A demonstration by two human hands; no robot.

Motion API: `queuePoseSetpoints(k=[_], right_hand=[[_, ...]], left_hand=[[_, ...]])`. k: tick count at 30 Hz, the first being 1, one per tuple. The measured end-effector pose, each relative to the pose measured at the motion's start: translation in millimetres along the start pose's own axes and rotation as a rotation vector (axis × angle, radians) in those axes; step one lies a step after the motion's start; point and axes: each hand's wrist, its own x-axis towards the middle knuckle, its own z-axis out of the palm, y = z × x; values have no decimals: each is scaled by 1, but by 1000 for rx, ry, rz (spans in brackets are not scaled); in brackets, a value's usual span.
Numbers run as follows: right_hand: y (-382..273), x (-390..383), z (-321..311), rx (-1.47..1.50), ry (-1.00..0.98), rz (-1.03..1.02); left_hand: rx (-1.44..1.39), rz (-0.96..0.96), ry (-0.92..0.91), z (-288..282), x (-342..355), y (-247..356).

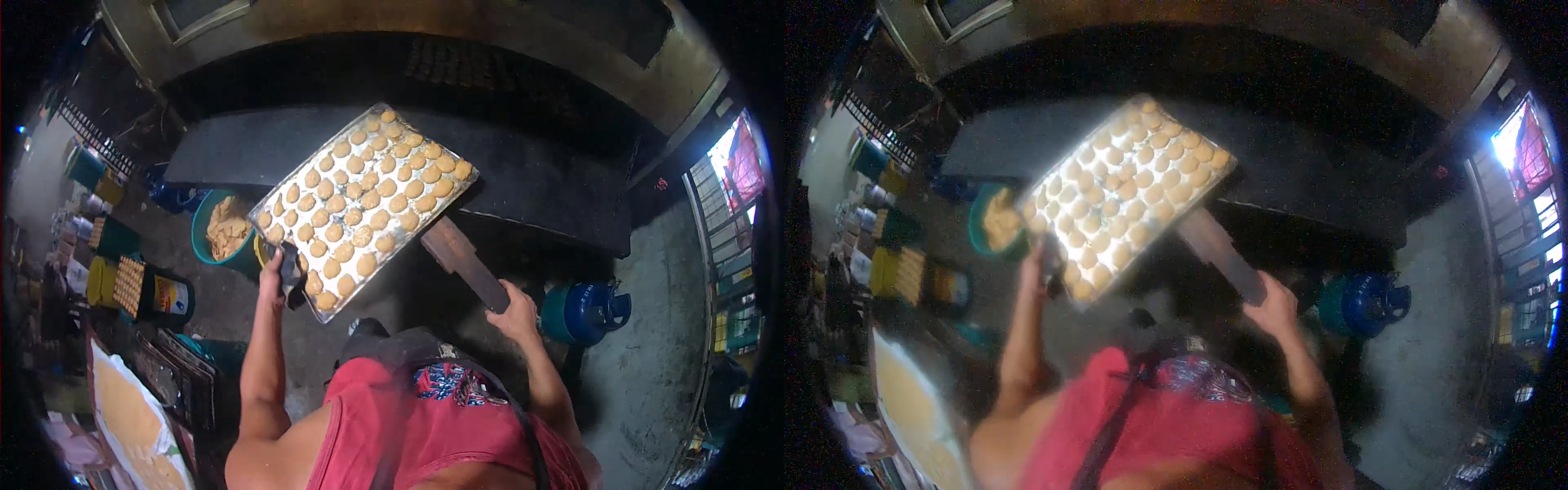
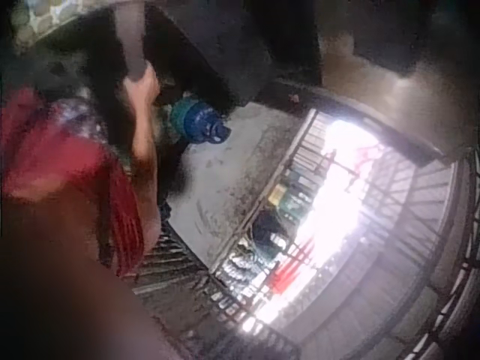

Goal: The person takes trays of cookies out of a large oven using a long wooden paddle and dumps the cookies into buckets.

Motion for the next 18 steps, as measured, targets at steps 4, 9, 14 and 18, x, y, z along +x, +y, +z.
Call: queuePoseSetpoints(k=[4, 9, 14, 18], right_hand=[[-37, 62, -29, 52, -2, -64], [-89, 198, -50, -52, 33, -186], [-145, 313, -43, -57, 35, -100], [-128, 321, -56, -136, 21, -58]], left_hand=[[-174, 123, 120, 16, 8, 7], [-367, 158, 70, 86, 81, 70], [-301, 152, 163, 184, 198, 122], [-260, 193, 197, 251, 309, 123]])
